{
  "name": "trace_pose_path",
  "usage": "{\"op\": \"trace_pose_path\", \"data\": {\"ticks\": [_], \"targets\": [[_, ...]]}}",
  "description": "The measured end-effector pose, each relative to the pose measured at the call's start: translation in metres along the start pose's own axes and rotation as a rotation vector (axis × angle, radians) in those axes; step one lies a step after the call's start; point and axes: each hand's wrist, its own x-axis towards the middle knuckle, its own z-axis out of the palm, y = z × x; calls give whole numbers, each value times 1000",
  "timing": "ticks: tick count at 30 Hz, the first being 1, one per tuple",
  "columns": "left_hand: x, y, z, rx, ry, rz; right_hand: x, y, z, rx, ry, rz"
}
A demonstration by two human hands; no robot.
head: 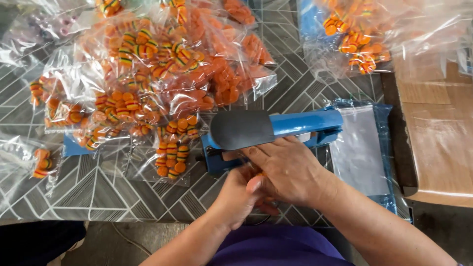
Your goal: Sealing small plastic bags containing snacks using a manual heat sealer.
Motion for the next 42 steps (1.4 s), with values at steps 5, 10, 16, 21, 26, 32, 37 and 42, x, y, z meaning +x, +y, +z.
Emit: {"op": "trace_pose_path", "data": {"ticks": [5, 10, 16, 21, 26, 32, 37, 42], "targets": [[0, 1, -3, 5, -45, -16, 5, -8, -9, -7, 88, 30], [5, -12, -13, 48, -17, 132, -22, -34, -54, 180, 173, -228], [2, 1, -13, -67, -144, -35, -21, -58, -118, 421, 591, 660], [3, -2, -17, -88, -169, -35, 39, 20, -109, 283, 333, 171], [5, -4, -18, -63, -161, -36, 63, 54, -72, 358, 53, 149], [5, -4, -16, -71, -147, -25, 72, 50, -64, 328, -98, 298], [3, -4, -16, -78, -133, -19, 73, 51, -58, 290, -93, 275], [5, -8, -18, -77, -139, -5, 73, 54, -50, 274, -92, 289]]}}
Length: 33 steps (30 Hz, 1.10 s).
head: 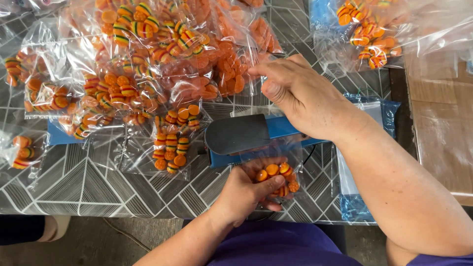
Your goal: Sealing small plastic bags containing snacks using a manual heat sealer.
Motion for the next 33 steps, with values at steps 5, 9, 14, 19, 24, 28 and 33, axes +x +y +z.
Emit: {"op": "trace_pose_path", "data": {"ticks": [5, 9, 14, 19, 24, 28, 33], "targets": [[1, -1, 1, -5, 12, 8, 1, -3, 2, 8, -27, 65], [-1, 0, 2, 33, 7, 25, 2, -5, 3, 24, -38, 84], [0, -1, 2, 14, 14, 35, 3, -3, 5, -6, -15, 58], [-1, -1, 2, 8, 17, 39, 3, -2, 7, -26, -4, 49], [0, -2, 2, 17, 24, 33, 3, -3, 7, -42, -4, 57], [-2, 1, 3, 20, 17, 18, 4, -1, 9, -53, -1, 51], [-2, 3, 3, 35, 16, 20, 5, -1, 10, -59, -5, 65]]}}
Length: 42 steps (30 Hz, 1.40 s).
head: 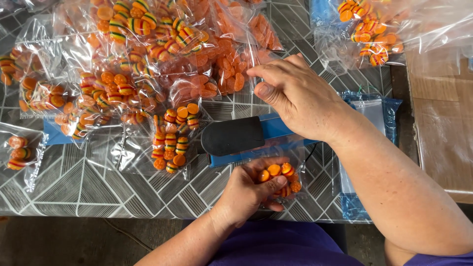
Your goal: Sealing small plastic bags containing snacks using a manual heat sealer.
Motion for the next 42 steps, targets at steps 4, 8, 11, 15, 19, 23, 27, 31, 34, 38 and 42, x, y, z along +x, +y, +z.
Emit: {"op": "trace_pose_path", "data": {"ticks": [4, 8, 11, 15, 19, 23, 27, 31, 34, 38, 42], "targets": [[-1, 3, 0, 13, -14, 13, 1, -1, 1, -8, -24, 25], [1, -2, -2, 13, -17, 19, 1, -1, 1, -11, -25, 13], [2, -3, -2, -1, -9, -3, 2, -2, 1, -16, -38, 24], [2, -1, -2, -4, -11, 10, 1, -3, 2, -12, -45, 36], [2, -1, -1, 1, -4, 2, 1, -3, 3, 5, -70, 73], [4, -1, -2, -4, 12, -25, 2, -1, 4, -7, -48, 54], [4, -1, -3, -33, -7, -19, 3, 1, 6, -41, -27, 45], [2, 2, -1, -18, 0, -40, 4, -1, 6, -43, -56, 95], [3, 1, -1, -25, 9, -40, 4, -1, 8, -49, -62, 104], [4, 2, -2, -17, 4, -24, 4, -1, 10, -72, -35, 88], [5, 1, -3, -31, 6, -29, 4, 0, 10, -71, -24, 75]]}}
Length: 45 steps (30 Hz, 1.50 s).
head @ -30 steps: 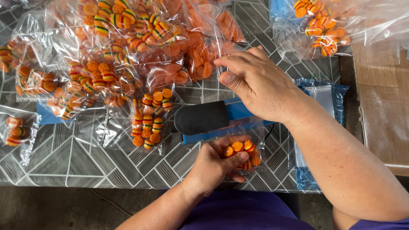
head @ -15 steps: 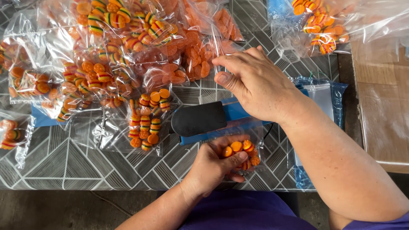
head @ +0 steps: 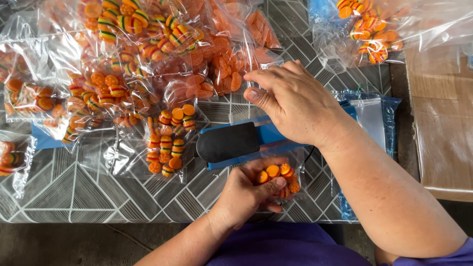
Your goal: Sealing small plastic bags containing snacks using a manual heat sealer.
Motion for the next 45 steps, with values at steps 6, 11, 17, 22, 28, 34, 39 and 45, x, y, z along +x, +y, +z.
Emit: {"op": "trace_pose_path", "data": {"ticks": [6, 11, 17, 22, 28, 34, 39, 45], "targets": [[0, 2, 2, 50, 9, 6, 0, 0, 0, -24, -10, 5], [0, 5, 0, 45, 20, -32, 1, -1, -1, -22, -29, 34], [1, 5, -3, 52, -5, -15, 3, -2, -3, -9, -46, 59], [1, 8, -3, 64, -15, -22, 5, -5, -5, 4, -61, 103], [4, 6, -6, 80, -26, -21, 5, -4, -3, -7, -30, 58], [3, 10, -4, 87, -41, 10, 6, -4, -3, 22, -57, 93], [5, 8, -5, 85, -40, 9, 6, -7, -5, 42, -52, 122], [5, 8, -5, 98, -35, 0, 4, -3, 0, 24, 13, 85]]}}
